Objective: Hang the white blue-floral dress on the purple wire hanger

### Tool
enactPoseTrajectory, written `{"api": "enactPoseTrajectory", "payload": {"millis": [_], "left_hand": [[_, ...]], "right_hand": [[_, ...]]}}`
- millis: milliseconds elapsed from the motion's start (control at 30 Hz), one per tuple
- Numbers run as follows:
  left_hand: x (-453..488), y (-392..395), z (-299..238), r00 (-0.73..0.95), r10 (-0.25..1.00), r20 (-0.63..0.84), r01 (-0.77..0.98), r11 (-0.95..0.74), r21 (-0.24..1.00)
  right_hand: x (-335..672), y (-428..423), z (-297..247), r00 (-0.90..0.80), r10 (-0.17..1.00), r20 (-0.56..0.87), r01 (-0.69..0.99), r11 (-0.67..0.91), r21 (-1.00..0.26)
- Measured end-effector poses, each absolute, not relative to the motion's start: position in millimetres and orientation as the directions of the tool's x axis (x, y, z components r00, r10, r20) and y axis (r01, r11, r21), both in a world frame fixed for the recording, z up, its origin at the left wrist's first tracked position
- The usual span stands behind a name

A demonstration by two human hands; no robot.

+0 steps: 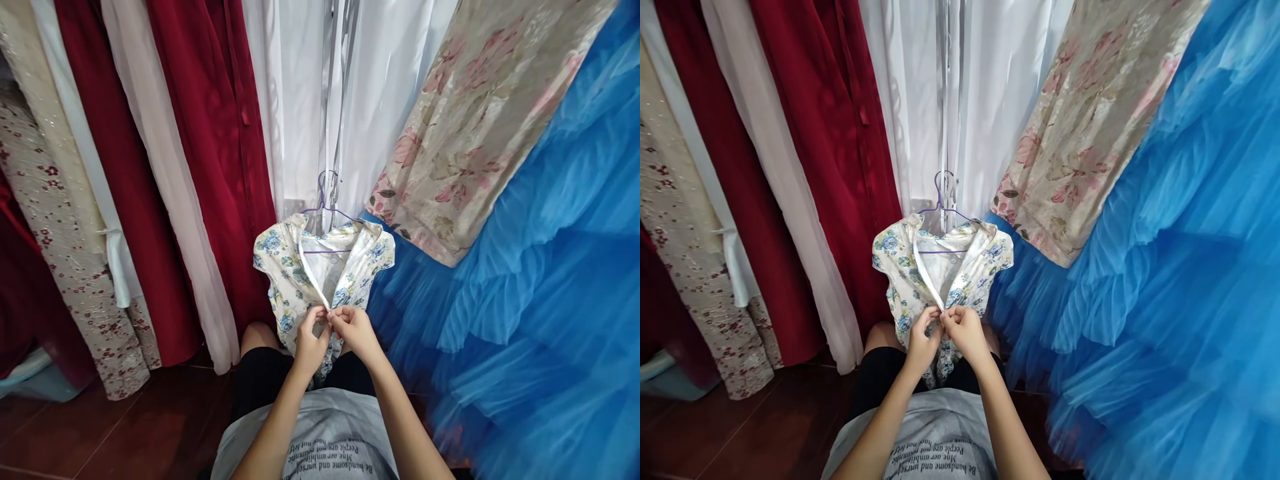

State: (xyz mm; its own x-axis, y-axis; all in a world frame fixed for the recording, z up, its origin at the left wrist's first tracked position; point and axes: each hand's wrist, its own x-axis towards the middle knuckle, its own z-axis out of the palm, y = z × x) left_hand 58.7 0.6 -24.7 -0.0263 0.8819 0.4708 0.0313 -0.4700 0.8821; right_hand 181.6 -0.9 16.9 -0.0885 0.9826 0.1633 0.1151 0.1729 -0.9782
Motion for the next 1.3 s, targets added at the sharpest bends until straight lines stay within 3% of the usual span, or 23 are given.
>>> {"api": "enactPoseTrajectory", "payload": {"millis": [133,267,333,467,667,833,900,967,1067,1200,1300], "left_hand": [[48.7,0.0,-25.2,-0.015,0.853,0.521,0.185,-0.510,0.840],[46.7,5.2,-31.5,0.031,0.837,0.546,0.285,-0.531,0.798],[49.9,9.9,-34.9,0.062,0.838,0.542,0.315,-0.532,0.786],[59.2,19.0,-41.9,0.119,0.831,0.543,0.365,-0.545,0.755],[54.3,25.1,-63.9,0.232,0.833,0.502,0.391,-0.553,0.736],[27.7,55.4,-9.0,0.335,0.768,0.545,0.310,-0.637,0.706],[18.6,73.3,44.0,0.175,0.740,0.650,0.331,-0.666,0.668],[13.8,89.8,98.9,0.060,0.641,0.765,0.341,-0.733,0.588],[16.0,106.2,158.6,0.166,0.548,0.820,0.417,-0.793,0.445],[26.8,111.3,187.2,0.246,0.446,0.861,0.567,-0.786,0.245],[16.5,118.9,194.8,0.130,0.414,0.901,0.615,-0.747,0.255]], "right_hand": [[179.5,8.3,28.7,-0.092,0.986,0.136,0.061,0.142,-0.988],[179.1,43.1,83.8,-0.072,0.985,0.158,-0.047,0.155,-0.987],[179.3,69.9,118.5,-0.038,0.976,0.213,-0.125,0.207,-0.970],[175.9,115.2,169.3,0.007,0.988,0.155,-0.148,0.154,-0.977],[179.3,122.8,194.9,0.023,0.985,0.174,-0.183,0.175,-0.967],[188.5,104.4,193.0,-0.020,0.947,0.320,-0.061,0.318,-0.946],[189.9,97.3,191.9,-0.038,0.934,0.354,-0.019,0.354,-0.935],[189.7,92.5,192.2,-0.051,0.918,0.394,0.029,0.396,-0.918],[186.8,93.7,190.2,-0.067,0.887,0.457,0.102,0.462,-0.881],[178.9,110.5,167.1,0.014,0.800,0.600,0.404,0.544,-0.735],[172.1,119.8,138.1,-0.007,0.796,0.606,0.563,0.503,-0.655]]}}
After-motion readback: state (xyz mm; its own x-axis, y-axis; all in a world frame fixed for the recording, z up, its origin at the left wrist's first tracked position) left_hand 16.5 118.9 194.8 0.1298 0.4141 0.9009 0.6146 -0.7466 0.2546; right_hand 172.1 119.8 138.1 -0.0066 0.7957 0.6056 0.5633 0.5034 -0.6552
